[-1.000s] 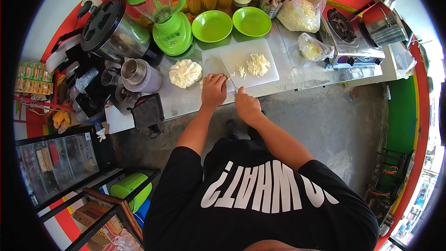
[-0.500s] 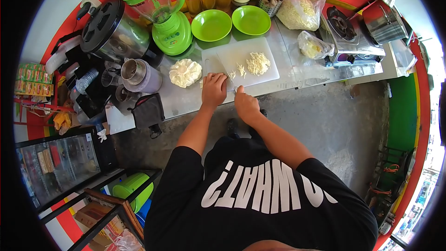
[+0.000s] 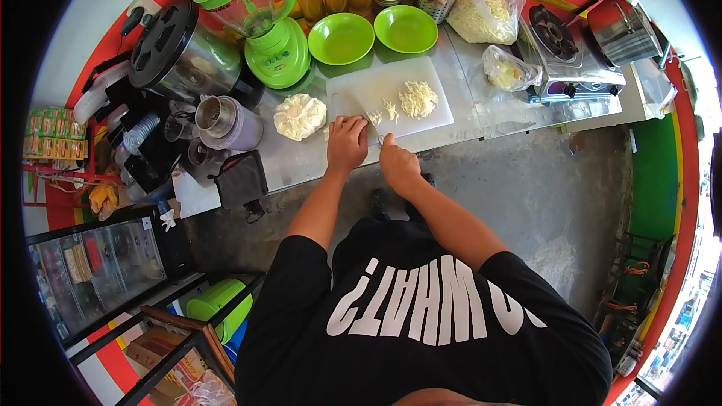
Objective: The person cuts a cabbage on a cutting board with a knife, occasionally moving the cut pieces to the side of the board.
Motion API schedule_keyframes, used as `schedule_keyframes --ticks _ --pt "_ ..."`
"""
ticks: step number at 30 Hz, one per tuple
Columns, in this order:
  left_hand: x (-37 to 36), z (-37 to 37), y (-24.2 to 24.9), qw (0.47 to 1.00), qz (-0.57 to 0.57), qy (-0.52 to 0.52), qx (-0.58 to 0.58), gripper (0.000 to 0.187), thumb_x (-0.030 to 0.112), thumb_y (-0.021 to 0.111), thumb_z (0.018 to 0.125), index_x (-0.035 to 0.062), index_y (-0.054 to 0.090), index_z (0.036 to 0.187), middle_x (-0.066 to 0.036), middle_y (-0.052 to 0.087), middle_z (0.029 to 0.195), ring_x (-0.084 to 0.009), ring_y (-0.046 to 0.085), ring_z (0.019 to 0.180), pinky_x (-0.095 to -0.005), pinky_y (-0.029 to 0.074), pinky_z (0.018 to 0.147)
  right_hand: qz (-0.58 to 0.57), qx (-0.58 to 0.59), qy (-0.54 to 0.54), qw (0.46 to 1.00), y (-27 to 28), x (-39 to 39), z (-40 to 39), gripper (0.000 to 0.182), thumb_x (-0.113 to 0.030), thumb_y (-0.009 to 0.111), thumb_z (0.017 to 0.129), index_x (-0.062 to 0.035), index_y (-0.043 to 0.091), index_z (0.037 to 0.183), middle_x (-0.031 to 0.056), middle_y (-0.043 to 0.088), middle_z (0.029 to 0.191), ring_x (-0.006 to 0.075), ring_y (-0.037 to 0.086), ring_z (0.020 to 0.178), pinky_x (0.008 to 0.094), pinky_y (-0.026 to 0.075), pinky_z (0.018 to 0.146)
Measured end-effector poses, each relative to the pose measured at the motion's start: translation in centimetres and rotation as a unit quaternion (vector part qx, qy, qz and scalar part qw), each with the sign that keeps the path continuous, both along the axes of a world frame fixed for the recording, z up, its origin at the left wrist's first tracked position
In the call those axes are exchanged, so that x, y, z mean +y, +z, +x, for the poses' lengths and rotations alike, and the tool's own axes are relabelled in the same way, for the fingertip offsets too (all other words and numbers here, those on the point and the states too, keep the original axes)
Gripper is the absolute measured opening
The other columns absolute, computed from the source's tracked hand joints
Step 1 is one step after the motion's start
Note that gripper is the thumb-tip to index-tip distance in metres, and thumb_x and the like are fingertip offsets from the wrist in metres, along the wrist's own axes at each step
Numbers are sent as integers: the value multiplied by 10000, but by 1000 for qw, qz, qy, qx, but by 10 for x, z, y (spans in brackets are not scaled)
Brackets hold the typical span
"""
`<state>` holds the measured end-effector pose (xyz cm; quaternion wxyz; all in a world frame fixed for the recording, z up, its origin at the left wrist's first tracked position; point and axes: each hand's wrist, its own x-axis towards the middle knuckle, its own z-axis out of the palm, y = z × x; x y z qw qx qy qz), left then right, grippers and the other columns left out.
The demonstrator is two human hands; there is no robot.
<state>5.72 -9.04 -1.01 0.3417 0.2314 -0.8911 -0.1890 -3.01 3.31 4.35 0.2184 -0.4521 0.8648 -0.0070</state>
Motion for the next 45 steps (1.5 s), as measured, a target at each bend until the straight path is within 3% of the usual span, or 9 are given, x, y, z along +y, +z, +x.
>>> schedule_keyframes --ticks 9,14,21,26,35,40,42,45 --pt "0 1 2 1000 0 2 -8 134 90 671 862 89 686 996 -9 693 1050 -262 590 999 -412 435 862 -11 -1 21 1000 11 0 2 234 -111 518 970 22 445 1149 223 740 894 366 753 866 445 610 748" --pt "0 1 1 1000 -8 5 5 116 87 676 860 91 684 975 0 692 1047 -259 589 1006 -412 444 859 0 -15 -5 1000 -2 -8 -2 260 -94 548 952 20 435 1157 235 737 930 377 749 884 450 608 751" --pt "1 1 3 1000 12 1 0 113 85 674 861 88 688 973 -2 679 1037 -250 589 1001 -410 443 852 17 -40 10 999 22 -15 -7 242 -86 538 959 15 430 1151 253 729 959 387 743 912 458 604 780" --pt "3 0 9 999 -2 43 -1 83 112 689 860 110 679 943 6 642 1032 -256 565 1032 -415 414 875 -1 -32 -7 999 1 -4 0 233 -91 544 955 6 432 1135 256 728 956 394 742 913 465 601 785" --pt "2 1 10 999 20 34 -12 95 124 693 860 120 687 955 8 656 1024 -258 562 1041 -412 404 890 14 -40 6 999 20 -18 -6 219 -91 544 956 -7 431 1123 252 731 961 389 745 904 466 598 794" --pt "1 1 7 998 43 39 -6 98 123 699 851 108 685 946 -12 669 1043 -275 562 1048 -427 394 938 9 -35 1 999 5 -8 3 237 -94 561 948 -8 429 1125 247 733 962 386 745 910 470 594 802" --pt "2 1 7 998 43 38 -3 101 123 700 851 106 686 950 -14 672 1045 -276 561 1050 -427 395 939 24 -14 -1 1000 0 -12 0 274 -110 586 950 4 439 1153 229 742 977 357 756 906 414 608 770" --pt "2 1 6 999 37 38 0 114 131 699 855 98 690 964 -21 677 1054 -280 564 1043 -428 395 939 17 -16 21 1000 3 -19 -11 261 -116 574 953 -5 441 1149 227 743 984 354 756 907 424 605 780"
